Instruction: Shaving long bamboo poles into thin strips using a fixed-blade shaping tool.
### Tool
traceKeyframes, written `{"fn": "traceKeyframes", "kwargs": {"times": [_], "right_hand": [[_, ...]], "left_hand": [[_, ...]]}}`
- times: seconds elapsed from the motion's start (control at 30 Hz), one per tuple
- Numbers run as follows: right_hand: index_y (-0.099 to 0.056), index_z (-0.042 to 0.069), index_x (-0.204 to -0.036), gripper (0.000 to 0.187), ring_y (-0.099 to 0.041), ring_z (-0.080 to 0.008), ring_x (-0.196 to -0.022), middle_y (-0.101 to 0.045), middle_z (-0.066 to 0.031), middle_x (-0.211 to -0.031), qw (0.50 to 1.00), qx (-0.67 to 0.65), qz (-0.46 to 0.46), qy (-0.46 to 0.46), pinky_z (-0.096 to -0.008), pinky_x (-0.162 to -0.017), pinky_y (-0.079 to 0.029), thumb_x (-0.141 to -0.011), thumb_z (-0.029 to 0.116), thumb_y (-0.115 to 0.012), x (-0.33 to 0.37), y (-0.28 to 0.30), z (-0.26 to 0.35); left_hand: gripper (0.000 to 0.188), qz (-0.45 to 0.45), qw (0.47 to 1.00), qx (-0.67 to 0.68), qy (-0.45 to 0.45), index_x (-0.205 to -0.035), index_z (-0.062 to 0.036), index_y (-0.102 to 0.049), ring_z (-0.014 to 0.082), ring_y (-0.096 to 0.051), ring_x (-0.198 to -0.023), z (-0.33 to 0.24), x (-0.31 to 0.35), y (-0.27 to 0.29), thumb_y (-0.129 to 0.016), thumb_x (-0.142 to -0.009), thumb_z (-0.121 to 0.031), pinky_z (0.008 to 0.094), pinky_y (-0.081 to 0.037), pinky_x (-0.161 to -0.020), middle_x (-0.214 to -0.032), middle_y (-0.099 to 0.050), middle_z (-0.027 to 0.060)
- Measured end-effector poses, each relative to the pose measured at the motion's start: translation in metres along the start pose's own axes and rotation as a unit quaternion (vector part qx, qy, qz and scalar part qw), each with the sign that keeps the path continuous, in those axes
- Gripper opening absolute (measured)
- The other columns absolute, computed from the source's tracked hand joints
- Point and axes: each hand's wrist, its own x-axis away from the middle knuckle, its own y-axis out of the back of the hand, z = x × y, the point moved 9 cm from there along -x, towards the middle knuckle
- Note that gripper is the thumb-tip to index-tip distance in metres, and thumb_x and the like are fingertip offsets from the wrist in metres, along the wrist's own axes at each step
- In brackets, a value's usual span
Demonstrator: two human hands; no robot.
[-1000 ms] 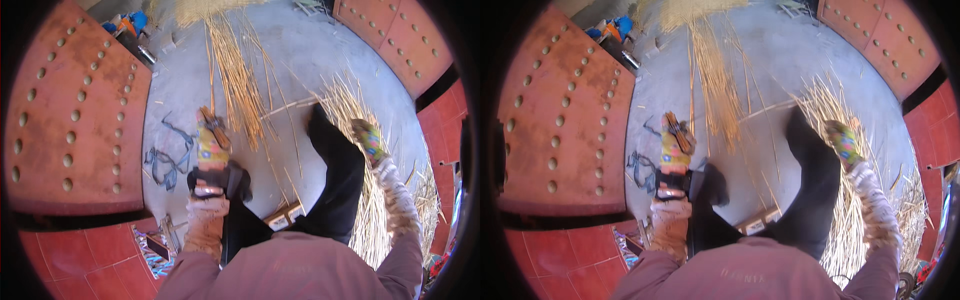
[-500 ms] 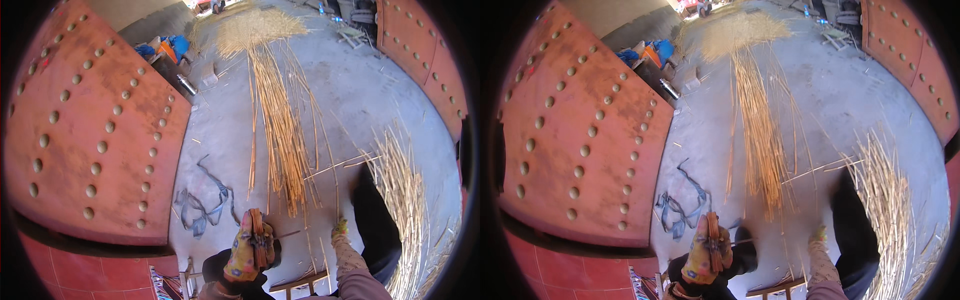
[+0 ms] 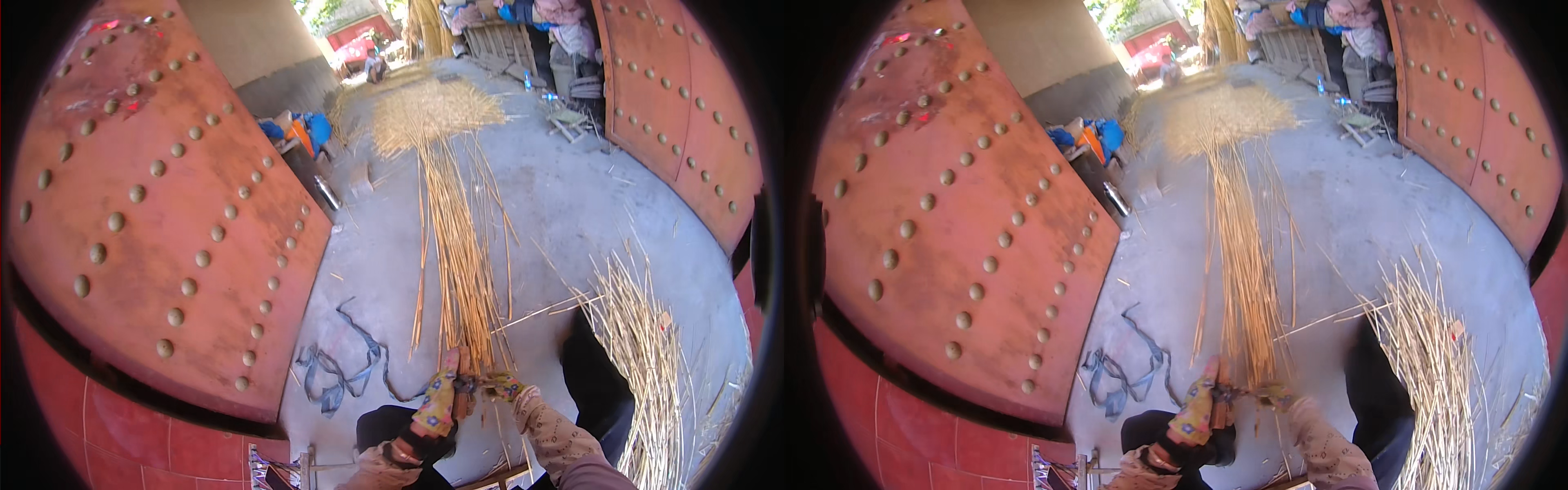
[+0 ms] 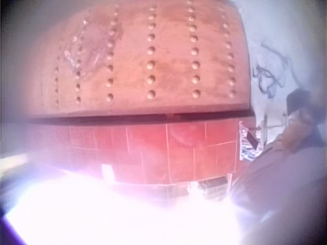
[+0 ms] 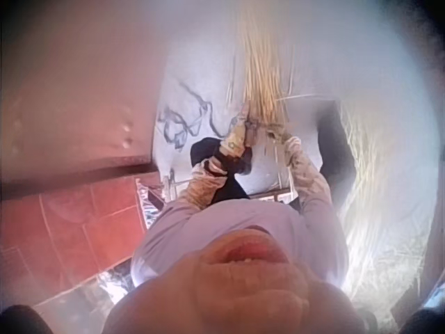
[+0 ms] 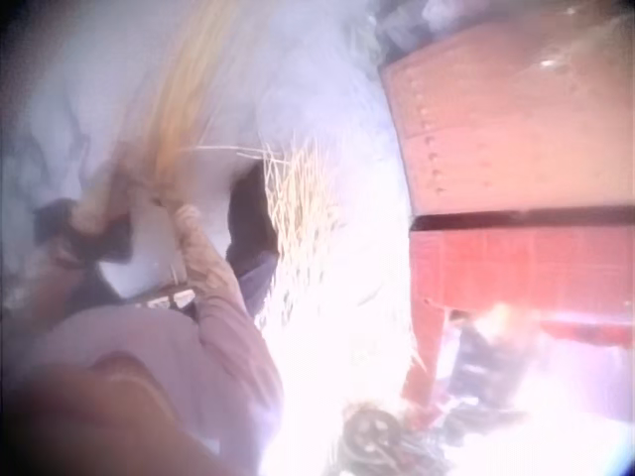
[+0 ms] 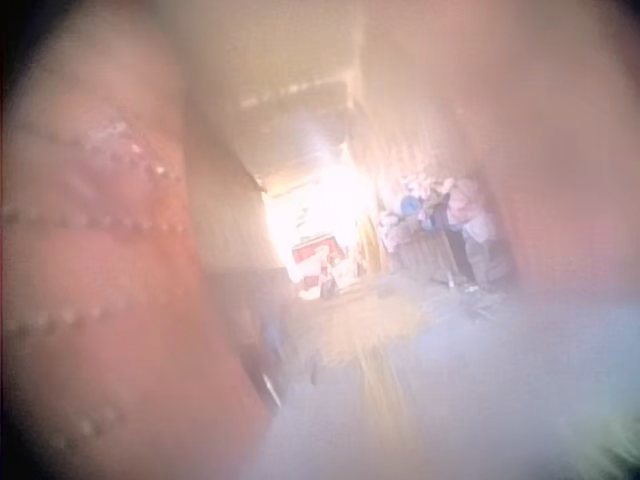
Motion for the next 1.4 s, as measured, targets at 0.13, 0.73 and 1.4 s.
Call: {"fn": "traceKeyframes", "kwargs": {"times": [0.13, 0.73, 1.4], "right_hand": [[-0.061, 0.001, -0.099, 0.018, -0.061, -0.0229, -0.094, -0.063, -0.0107, -0.100, 0.971, -0.229, -0.067, -0.015, -0.0354, -0.084, -0.049, -0.082, 0.005, -0.060, -0.010, -0.016, 0.124], [-0.049, 0.000, -0.114, 0.027, -0.039, -0.0102, -0.057, -0.041, 0.0026, -0.070, 0.929, 0.106, -0.338, 0.110, -0.0241, -0.050, -0.033, -0.092, 0.015, -0.042, 0.043, 0.108, 0.416], [-0.049, 0.012, -0.089, 0.017, -0.040, -0.0093, -0.051, -0.043, 0.0012, -0.062, 0.833, -0.514, -0.204, 0.016, -0.0230, -0.045, -0.034, -0.095, 0.023, -0.039, 0.021, 0.003, 0.395]], "left_hand": [[0.041, -0.060, 0.991, -0.025, -0.121, -0.079, -0.0116, -0.058, 0.0134, -0.050, -0.045, 0.007, 0.004, 0.012, -0.054, -0.083, -0.053, 0.0267, -0.038, -0.040, -0.063, -0.056, 0.0016], [0.044, 0.210, 0.971, -0.111, 0.001, -0.089, -0.0126, -0.060, 0.0071, -0.043, -0.042, 0.086, 0.120, -0.037, -0.049, -0.085, -0.055, 0.0208, -0.029, -0.037, -0.062, -0.054, -0.0010], [0.054, 0.151, 0.971, -0.181, -0.044, -0.077, -0.0113, -0.054, 0.0108, -0.046, -0.043, 0.041, 0.134, -0.047, -0.043, -0.084, -0.064, 0.0255, -0.036, -0.039, -0.058, -0.049, -0.0009]]}}
